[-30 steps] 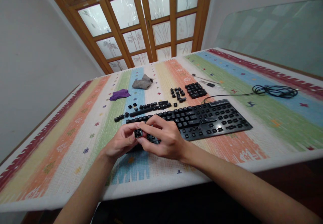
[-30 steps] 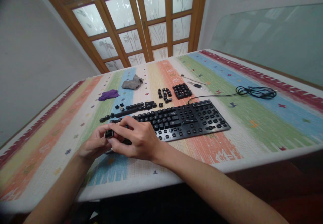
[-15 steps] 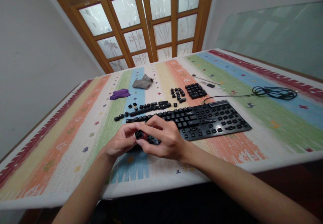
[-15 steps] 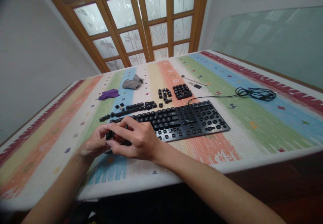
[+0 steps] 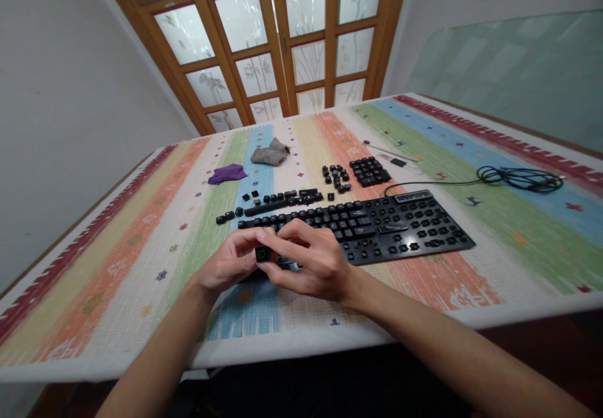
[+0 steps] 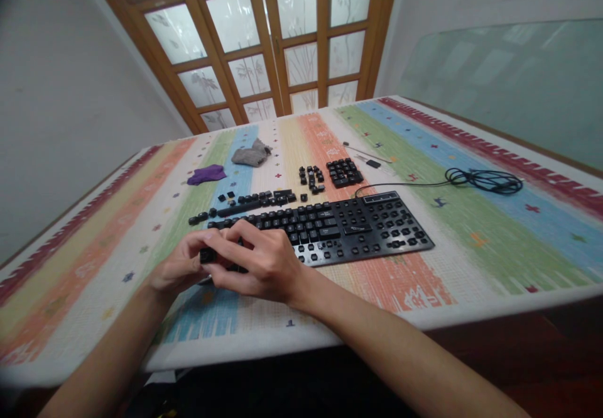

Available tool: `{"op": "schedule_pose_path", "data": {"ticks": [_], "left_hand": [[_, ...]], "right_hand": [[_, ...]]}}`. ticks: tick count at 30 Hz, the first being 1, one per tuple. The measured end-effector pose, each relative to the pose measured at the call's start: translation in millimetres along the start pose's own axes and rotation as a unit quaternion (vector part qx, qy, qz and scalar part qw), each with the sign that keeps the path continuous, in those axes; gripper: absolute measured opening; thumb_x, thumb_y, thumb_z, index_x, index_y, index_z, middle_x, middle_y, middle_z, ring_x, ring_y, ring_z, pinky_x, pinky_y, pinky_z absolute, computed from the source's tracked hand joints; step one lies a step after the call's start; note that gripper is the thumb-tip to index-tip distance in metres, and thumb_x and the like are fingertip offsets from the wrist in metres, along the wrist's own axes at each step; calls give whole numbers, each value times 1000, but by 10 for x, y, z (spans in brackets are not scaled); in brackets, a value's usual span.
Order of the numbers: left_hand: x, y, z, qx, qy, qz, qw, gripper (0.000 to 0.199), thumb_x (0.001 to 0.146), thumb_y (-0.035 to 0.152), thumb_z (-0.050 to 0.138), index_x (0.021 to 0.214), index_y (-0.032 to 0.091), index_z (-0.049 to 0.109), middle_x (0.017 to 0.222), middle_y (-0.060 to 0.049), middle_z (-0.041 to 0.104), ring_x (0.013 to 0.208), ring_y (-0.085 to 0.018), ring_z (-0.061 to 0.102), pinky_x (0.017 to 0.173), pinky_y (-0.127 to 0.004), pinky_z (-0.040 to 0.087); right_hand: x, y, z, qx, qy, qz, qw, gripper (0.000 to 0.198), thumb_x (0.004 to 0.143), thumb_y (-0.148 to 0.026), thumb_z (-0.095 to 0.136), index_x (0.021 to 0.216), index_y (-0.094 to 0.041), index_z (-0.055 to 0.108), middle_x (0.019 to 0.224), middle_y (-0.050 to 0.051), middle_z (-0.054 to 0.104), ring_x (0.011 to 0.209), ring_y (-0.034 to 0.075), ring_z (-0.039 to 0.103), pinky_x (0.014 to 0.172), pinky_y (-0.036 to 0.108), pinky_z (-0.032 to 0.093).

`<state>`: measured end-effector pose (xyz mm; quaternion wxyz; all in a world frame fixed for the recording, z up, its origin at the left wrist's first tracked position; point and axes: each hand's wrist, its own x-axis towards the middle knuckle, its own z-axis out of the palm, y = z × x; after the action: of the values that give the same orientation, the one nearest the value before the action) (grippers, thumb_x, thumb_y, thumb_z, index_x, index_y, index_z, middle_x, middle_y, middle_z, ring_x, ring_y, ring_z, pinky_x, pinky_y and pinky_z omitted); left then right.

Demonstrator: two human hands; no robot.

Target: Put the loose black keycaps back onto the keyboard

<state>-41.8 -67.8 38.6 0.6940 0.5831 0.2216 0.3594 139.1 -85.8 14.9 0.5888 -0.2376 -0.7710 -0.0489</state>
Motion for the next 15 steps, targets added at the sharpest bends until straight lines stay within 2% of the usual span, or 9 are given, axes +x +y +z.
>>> {"op": "schedule_pose_path", "data": {"ticks": [10,15], "left_hand": [[-33,-10,-28,-4,7,7,1000,27,76,33,83,75,12,66,72,-2,52,66,-13,52,59,-20,45],[-44,3,-25,-9,9,11,1000,30,78,38,82,75,12,67,73,-1,50,64,-10,49,57,-18,43]], "right_hand": [[25,-5,-9,-19,0,-14,1000,23,95,-29,60,110,-15,70,79,2,65,62,8,59,52,17,50],[17,2,5,-9,7,-17,1000,22,94,-23,62,112,-14,71,79,1,64,63,8,59,52,17,50]]}}
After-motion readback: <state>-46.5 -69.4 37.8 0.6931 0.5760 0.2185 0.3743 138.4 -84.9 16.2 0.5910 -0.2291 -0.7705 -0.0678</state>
